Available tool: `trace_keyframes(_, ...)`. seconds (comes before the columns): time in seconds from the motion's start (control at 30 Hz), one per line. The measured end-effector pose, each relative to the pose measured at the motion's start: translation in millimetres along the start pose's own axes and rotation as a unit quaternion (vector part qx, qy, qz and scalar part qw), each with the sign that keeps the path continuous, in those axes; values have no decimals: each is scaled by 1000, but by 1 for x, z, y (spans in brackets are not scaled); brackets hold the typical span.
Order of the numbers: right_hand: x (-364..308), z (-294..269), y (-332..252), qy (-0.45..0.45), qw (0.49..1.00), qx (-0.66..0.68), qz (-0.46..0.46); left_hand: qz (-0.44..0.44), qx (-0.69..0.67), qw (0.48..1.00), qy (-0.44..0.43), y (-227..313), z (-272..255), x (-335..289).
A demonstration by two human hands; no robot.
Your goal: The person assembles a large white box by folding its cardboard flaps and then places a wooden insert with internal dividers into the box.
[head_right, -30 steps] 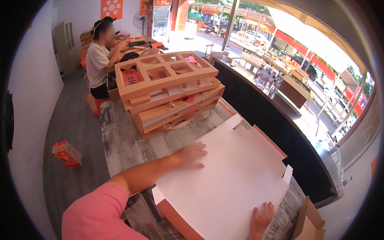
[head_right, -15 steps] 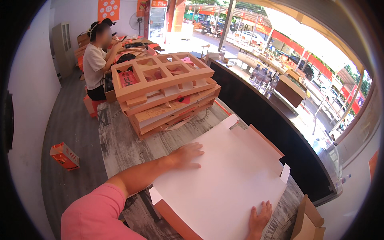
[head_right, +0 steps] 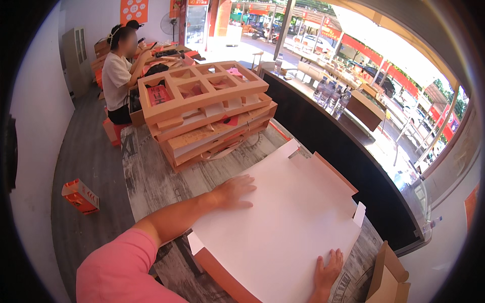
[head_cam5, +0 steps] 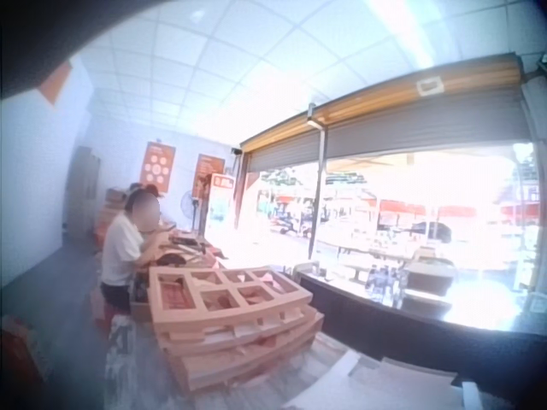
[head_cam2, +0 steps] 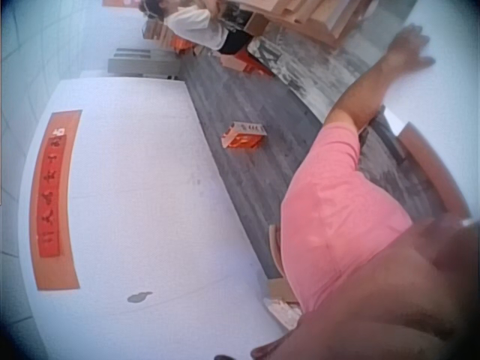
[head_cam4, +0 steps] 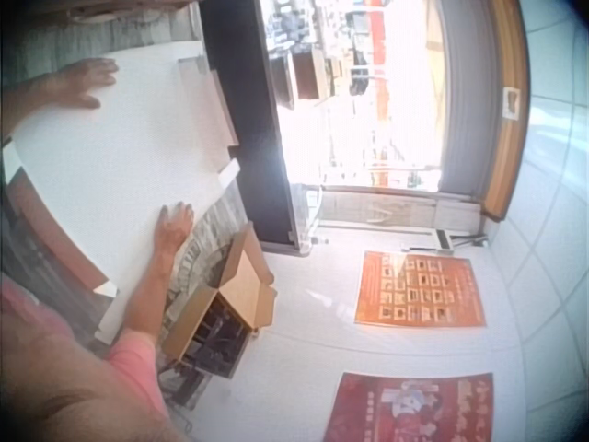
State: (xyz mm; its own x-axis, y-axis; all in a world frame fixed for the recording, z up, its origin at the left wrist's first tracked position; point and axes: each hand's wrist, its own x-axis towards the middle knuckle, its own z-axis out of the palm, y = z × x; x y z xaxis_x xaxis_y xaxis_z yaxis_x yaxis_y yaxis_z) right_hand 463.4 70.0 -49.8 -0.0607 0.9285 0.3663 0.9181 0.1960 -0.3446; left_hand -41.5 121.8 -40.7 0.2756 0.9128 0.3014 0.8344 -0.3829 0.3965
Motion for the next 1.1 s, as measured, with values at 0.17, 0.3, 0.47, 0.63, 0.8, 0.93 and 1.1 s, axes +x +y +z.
trace_keyframes(0.17,1,0,-2,-3,1000,-6,3,-7,-6,1000,-8,1,-3,0)
trace_keyframes(0.3,2,2,-2,-6,1000,-11,2,-1,1,1000,-22,-1,-7,-2)
trace_keyframes(0.47,-1,0,1,-2,1000,-14,0,-11,-2,999,-48,8,-11,1)
trace_keyframes(0.63,0,2,2,-1,1000,-6,-5,-14,-2,999,-42,5,-9,-1)
trace_keyframes(0.8,-1,2,4,3,1000,-7,-8,-11,-4,999,-39,5,-7,1)
trace_keyframes(0.93,-1,0,3,6,1000,0,-18,-14,5,999,-40,4,-5,2)
trace_keyframes(1.1,2,-4,-8,-5,1000,11,1,-22,3,999,-45,8,-11,1)
